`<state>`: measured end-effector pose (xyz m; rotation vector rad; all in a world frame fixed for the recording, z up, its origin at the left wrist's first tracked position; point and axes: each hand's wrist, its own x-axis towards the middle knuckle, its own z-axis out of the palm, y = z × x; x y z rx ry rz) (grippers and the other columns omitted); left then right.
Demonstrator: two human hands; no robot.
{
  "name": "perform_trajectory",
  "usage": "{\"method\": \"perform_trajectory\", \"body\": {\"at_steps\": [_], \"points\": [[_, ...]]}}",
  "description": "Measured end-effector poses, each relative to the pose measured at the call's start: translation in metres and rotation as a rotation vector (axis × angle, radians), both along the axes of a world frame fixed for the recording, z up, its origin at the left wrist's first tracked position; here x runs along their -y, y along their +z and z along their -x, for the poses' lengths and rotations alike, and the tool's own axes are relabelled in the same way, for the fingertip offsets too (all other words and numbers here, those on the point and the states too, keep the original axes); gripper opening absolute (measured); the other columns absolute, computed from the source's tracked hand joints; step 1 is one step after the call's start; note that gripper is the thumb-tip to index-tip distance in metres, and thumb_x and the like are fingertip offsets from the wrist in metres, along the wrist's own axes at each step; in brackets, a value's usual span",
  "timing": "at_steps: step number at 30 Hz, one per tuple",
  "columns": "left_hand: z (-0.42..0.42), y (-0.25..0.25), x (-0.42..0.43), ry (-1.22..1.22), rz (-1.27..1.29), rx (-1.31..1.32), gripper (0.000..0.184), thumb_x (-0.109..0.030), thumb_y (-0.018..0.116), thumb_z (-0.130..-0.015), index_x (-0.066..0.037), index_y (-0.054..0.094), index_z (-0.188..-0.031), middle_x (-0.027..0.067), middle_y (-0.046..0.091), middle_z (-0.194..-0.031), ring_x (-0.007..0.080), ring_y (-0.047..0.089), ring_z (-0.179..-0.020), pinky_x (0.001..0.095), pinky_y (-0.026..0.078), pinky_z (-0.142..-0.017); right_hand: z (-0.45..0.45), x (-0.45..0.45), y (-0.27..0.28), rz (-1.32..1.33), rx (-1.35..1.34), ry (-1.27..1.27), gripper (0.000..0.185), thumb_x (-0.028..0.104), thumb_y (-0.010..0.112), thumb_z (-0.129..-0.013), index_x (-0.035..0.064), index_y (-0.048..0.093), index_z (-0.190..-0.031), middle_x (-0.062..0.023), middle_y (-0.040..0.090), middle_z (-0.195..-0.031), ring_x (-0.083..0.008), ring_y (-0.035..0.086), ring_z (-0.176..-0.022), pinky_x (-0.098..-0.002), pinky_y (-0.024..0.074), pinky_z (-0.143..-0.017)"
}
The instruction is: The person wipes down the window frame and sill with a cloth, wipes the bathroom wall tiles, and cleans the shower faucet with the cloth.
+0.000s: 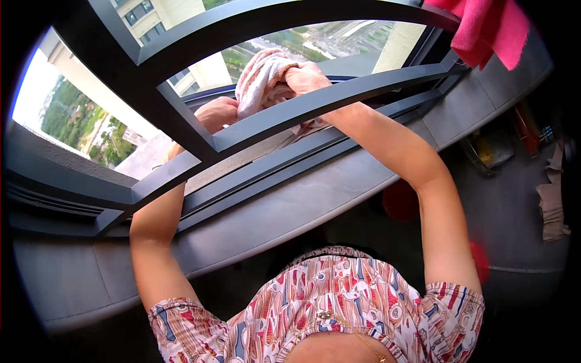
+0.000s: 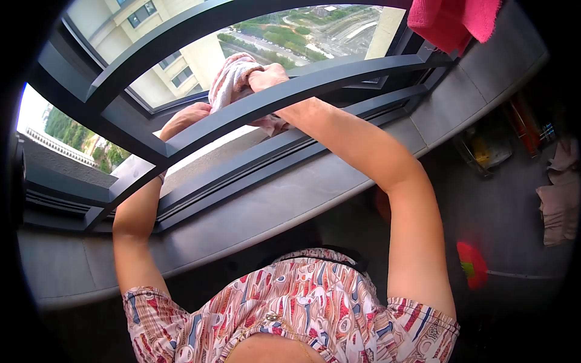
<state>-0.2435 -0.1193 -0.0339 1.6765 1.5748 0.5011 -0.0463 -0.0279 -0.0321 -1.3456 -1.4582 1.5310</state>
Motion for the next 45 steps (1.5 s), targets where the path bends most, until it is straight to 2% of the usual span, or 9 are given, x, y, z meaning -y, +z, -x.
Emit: {"method": "perform_trajectory", "body": {"at_steps": [9, 15, 19, 23, 28, 33, 35, 38, 45], "points": [[0.000, 0.021, -0.003, 0.129, -0.061, 0.344, 0.042, -0.030, 0.058, -0.091, 0.002, 0.056, -0.117, 0.0148, 0.062, -0.105, 0.0181, 0.061, -0.094, 0.0301, 0.052, -0.080, 0.023, -0.001, 0.005, -0.094, -0.307, 0.453, 0.029, 0.001, 0.046, -0.092, -0.0007, 0.051, -0.120, -0.0132, 0.057, -0.114, -0.0207, 0.057, -0.105, -0.0330, 0.0449, -0.098], [0.006, 0.042, -0.016, 0.128, -0.106, 0.445, 0.043, -0.030, 0.059, -0.090, 0.002, 0.055, -0.119, 0.0146, 0.062, -0.106, 0.0181, 0.062, -0.092, 0.0286, 0.052, -0.077, 0.029, 0.004, 0.012, -0.798, 0.097, 0.441, 0.060, 0.013, 0.076, -0.074, 0.0071, 0.047, -0.125, -0.0135, 0.056, -0.117, -0.0270, 0.052, -0.115, -0.0337, 0.0426, -0.098], [0.008, 0.046, -0.006, 0.173, -0.086, 0.469, 0.044, -0.030, 0.060, -0.089, 0.002, 0.054, -0.119, 0.0144, 0.062, -0.106, 0.0181, 0.063, -0.091, 0.0276, 0.052, -0.076, 0.052, -0.007, 0.025, -1.797, 0.059, 0.595, 0.059, 0.017, 0.075, -0.070, 0.0101, 0.044, -0.119, -0.0140, 0.049, -0.121, -0.0324, 0.051, -0.113, -0.0376, 0.0479, -0.095], [0.008, 0.031, 0.015, 0.198, -0.047, 0.478, 0.045, -0.030, 0.061, -0.089, 0.002, 0.053, -0.120, 0.0142, 0.062, -0.106, 0.0181, 0.063, -0.090, 0.0266, 0.053, -0.074, 0.044, -0.017, 0.032, -1.998, 0.394, 0.586, 0.042, 0.015, 0.071, -0.076, 0.0106, 0.052, -0.113, -0.0103, 0.053, -0.115, -0.0259, 0.053, -0.111, -0.0337, 0.0496, -0.094], [0.000, 0.022, 0.016, 0.150, -0.016, 0.483, 0.046, -0.030, 0.062, -0.088, 0.002, 0.052, -0.121, 0.0140, 0.062, -0.107, 0.0181, 0.064, -0.089, 0.0254, 0.053, -0.072, -0.020, -0.026, 0.024, -1.684, 0.429, 0.643, 0.040, 0.017, 0.072, -0.076, 0.0082, 0.055, -0.111, -0.0112, 0.056, -0.110, -0.0253, 0.057, -0.106, -0.0289, 0.0521, -0.087], [-0.004, 0.022, 0.050, -0.117, -0.141, 0.500, 0.053, -0.037, 0.056, -0.092, 0.000, 0.048, -0.128, 0.0147, 0.061, -0.110, 0.0215, 0.063, -0.096, 0.0295, 0.053, -0.076, -0.106, -0.075, -0.016, -0.264, -0.477, 0.549, 0.034, 0.015, 0.066, -0.083, 0.0067, 0.053, -0.113, -0.0098, 0.058, -0.113, -0.0232, 0.057, -0.107, -0.0333, 0.0479, -0.095], [0.004, -0.036, 0.054, 0.044, -0.184, 0.338, 0.055, -0.047, 0.052, -0.091, -0.004, 0.052, -0.127, 0.0101, 0.064, -0.101, 0.0177, 0.062, -0.092, 0.0260, 0.051, -0.078, -0.129, -0.042, -0.001, -0.180, -0.472, 0.469, 0.033, 0.022, 0.062, -0.087, 0.0027, 0.056, -0.112, -0.0080, 0.061, -0.105, -0.0177, 0.059, -0.100, -0.0323, 0.0493, -0.090], [-0.047, 0.017, 0.095, 0.033, -0.257, -0.032, 0.051, -0.046, 0.049, -0.093, -0.002, 0.059, -0.116, 0.0141, 0.064, -0.097, 0.0173, 0.060, -0.084, 0.0289, 0.049, -0.077, -0.146, -0.009, 0.007, -0.274, -0.559, 0.081, 0.032, 0.017, 0.070, -0.078, 0.0010, 0.060, -0.104, -0.0056, 0.063, -0.095, -0.0188, 0.062, -0.091, -0.0282, 0.0495, -0.086], [-0.064, -0.016, 0.103, 0.093, -0.545, -0.542, 0.045, -0.045, 0.055, -0.088, -0.004, 0.048, -0.072, 0.0165, 0.053, -0.058, 0.0364, 0.055, -0.058, 0.0430, 0.041, -0.054, -0.169, 0.033, -0.009, -1.129, 0.047, 0.218, 0.036, 0.010, 0.070, -0.070, 0.0088, 0.063, -0.106, -0.0091, 0.061, -0.099, -0.0229, 0.061, -0.092, -0.0308, 0.0465, -0.086]]}}
